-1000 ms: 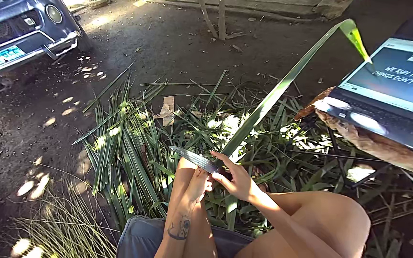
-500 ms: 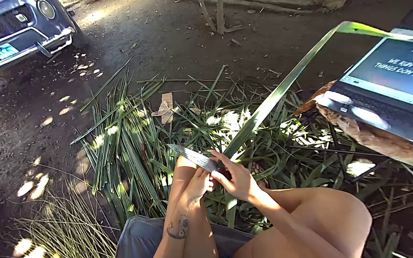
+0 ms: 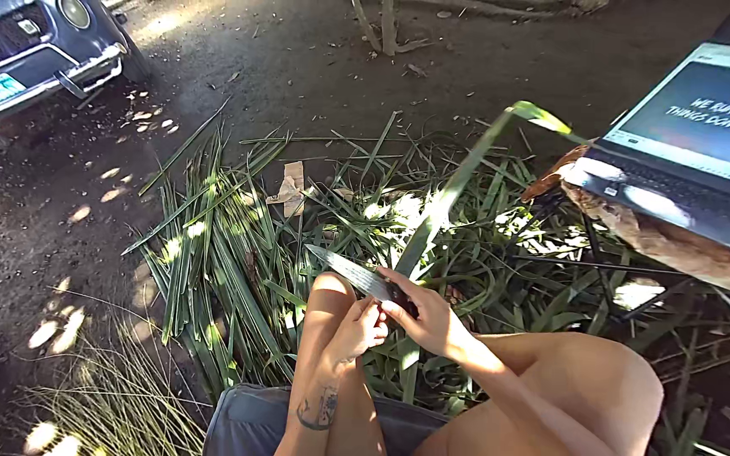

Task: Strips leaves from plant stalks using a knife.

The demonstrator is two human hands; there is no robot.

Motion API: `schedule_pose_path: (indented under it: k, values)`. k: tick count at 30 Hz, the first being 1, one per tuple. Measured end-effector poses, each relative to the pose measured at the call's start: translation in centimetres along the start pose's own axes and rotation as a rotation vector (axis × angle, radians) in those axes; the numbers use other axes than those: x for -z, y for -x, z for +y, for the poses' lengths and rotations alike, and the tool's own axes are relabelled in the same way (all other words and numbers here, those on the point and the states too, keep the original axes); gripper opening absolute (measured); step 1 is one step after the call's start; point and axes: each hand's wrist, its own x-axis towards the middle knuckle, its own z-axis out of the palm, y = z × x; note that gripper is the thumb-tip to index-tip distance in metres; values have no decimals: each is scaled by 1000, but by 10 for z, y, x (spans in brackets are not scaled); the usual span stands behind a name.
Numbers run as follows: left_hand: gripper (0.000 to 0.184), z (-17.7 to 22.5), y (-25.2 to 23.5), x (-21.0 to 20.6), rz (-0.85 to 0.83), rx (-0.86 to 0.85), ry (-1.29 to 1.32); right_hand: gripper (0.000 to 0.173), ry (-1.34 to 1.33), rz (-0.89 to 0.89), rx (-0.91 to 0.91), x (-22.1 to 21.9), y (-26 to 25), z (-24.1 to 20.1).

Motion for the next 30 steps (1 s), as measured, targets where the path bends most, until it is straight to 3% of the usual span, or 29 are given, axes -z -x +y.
schedule_pose_path:
  k: [6,11,18,23,30]
  values:
    - [38,-3,-5,10,-131,-96,-25,69,-185,-57,-16,14,-7,-2]
    - [40,1,-5,10,-109,-66,-26,66,3,26,35,6,-2,2]
    - [38,-10,-6,17,-205,-166,-7,67,-35,54,-25,20,-8,10]
    - [38,-4,-3,13,-179,-45,-108,69,-25,-28,-55,24,-10,13]
    - [38,-9,-2,26,-300,-107,24,66,-180,-140,128,39,-12,15]
